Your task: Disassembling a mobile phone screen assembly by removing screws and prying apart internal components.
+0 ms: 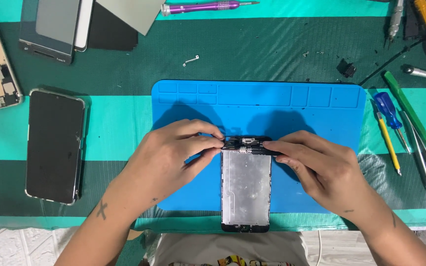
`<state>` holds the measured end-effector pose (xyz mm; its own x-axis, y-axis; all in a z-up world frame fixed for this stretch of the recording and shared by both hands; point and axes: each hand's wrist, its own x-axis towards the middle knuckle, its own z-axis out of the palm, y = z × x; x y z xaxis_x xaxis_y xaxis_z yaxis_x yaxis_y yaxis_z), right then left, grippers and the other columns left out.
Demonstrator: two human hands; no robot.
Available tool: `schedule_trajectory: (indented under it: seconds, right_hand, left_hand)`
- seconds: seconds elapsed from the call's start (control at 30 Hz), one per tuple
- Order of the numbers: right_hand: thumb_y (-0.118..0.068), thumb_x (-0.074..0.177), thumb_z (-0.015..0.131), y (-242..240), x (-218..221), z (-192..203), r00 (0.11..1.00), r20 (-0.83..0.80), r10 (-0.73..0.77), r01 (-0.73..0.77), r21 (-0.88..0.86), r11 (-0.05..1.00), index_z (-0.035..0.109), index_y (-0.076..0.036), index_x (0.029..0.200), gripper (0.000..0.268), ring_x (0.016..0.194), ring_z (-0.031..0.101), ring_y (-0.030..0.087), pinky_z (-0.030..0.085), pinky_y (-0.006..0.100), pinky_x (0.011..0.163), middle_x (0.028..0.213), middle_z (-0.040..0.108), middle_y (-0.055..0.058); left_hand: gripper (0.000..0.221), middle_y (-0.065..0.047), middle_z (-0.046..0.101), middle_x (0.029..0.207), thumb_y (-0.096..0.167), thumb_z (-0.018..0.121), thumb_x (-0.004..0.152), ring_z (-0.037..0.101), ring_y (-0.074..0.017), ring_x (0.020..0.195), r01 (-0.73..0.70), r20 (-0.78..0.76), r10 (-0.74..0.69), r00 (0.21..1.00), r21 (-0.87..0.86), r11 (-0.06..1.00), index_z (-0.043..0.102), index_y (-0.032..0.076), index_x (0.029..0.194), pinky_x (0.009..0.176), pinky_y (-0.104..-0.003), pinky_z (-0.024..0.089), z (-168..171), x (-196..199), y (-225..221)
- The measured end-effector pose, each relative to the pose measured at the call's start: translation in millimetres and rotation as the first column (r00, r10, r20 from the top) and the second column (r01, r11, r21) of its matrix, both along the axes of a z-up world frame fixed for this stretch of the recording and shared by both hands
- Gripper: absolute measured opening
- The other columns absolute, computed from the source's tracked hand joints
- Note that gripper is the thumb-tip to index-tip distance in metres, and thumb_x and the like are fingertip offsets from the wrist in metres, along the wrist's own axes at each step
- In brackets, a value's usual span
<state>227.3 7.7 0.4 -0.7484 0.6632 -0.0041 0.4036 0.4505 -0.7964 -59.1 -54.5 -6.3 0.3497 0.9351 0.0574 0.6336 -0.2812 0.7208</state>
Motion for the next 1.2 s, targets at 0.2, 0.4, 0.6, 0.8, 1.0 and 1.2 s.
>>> schedule_trajectory:
  seconds: [0.2,0.4,0.6,0.8,1.0,1.2]
  right_hand:
    - [-0.012,0.103,0.053,0.9,-0.5,0.3,1.000,-0.009,0.000,0.000,-0.010,1.000,0.069,-0.004,0.126,0.029,0.082,0.076,0.017,0.060,0.027,0.071,0.112,0.071,0.015]
    - [-0.011,0.097,0.062,3.2,-2.4,9.8,0.990,-0.060,-0.124,0.119,-0.083,0.989,0.074,-0.001,0.111,0.021,0.080,0.073,0.019,0.054,0.026,0.070,0.097,0.075,0.013]
    - [-0.006,0.095,0.066,-2.3,17.2,-2.2,0.905,-0.173,-0.389,0.313,-0.349,0.883,0.067,0.004,0.101,0.012,0.069,0.074,0.020,0.061,0.026,0.068,0.086,0.070,0.015]
    - [-0.021,0.100,0.069,1.1,28.1,-15.7,0.681,-0.400,-0.614,0.231,-0.678,0.698,0.065,0.006,0.104,0.028,0.074,0.076,0.033,0.066,0.040,0.077,0.091,0.068,0.018]
    - [-0.024,0.106,0.066,7.8,32.9,-3.3,0.576,-0.520,-0.630,0.129,-0.704,0.699,0.067,0.000,0.101,0.025,0.074,0.064,0.025,0.058,0.041,0.075,0.079,0.061,0.010]
    - [-0.027,0.105,0.073,14.9,55.2,-1.6,0.473,-0.647,-0.598,0.093,-0.638,0.765,0.067,-0.011,0.118,0.021,0.082,0.061,0.022,0.054,0.032,0.077,0.089,0.058,0.004]
  left_hand:
    - [0.017,-0.010,0.069,0.120,0.011,0.071,0.096,0.071,-0.0253,0.107,-0.003,0.017,0.004,1.000,-0.038,0.999,0.075,0.007,0.112,0.082,-0.039,0.062,3.9,0.8,-0.6]
    - [0.054,-0.015,0.062,0.107,0.053,0.058,0.100,0.063,-0.0357,0.093,-0.356,-0.355,0.272,0.894,-0.198,0.913,0.062,0.005,0.125,0.065,-0.049,0.058,33.6,30.2,-39.1]
    - [0.110,-0.017,0.056,0.126,0.094,0.074,0.070,0.056,-0.0375,0.104,-0.509,-0.573,0.415,0.707,-0.004,0.861,0.055,0.006,0.133,0.076,-0.051,0.050,20.5,90.0,-63.9]
    - [0.105,-0.023,0.053,0.132,0.070,0.092,0.068,0.053,-0.0423,0.108,-0.418,-0.494,0.327,0.806,-0.084,0.905,0.051,0.003,0.138,0.079,-0.055,0.048,25.1,103.3,-57.1]
    - [0.074,-0.016,0.056,0.121,0.026,0.096,0.074,0.053,-0.0388,0.107,-0.176,-0.225,0.097,0.969,-0.361,0.916,0.053,0.010,0.132,0.087,-0.054,0.045,23.2,103.3,-45.0]
    - [0.013,-0.011,0.058,0.101,0.005,0.055,0.098,0.056,-0.0329,0.079,0.077,0.212,-0.007,0.977,-0.323,0.943,0.049,0.011,0.108,0.066,-0.044,0.042,64.7,91.1,-35.0]
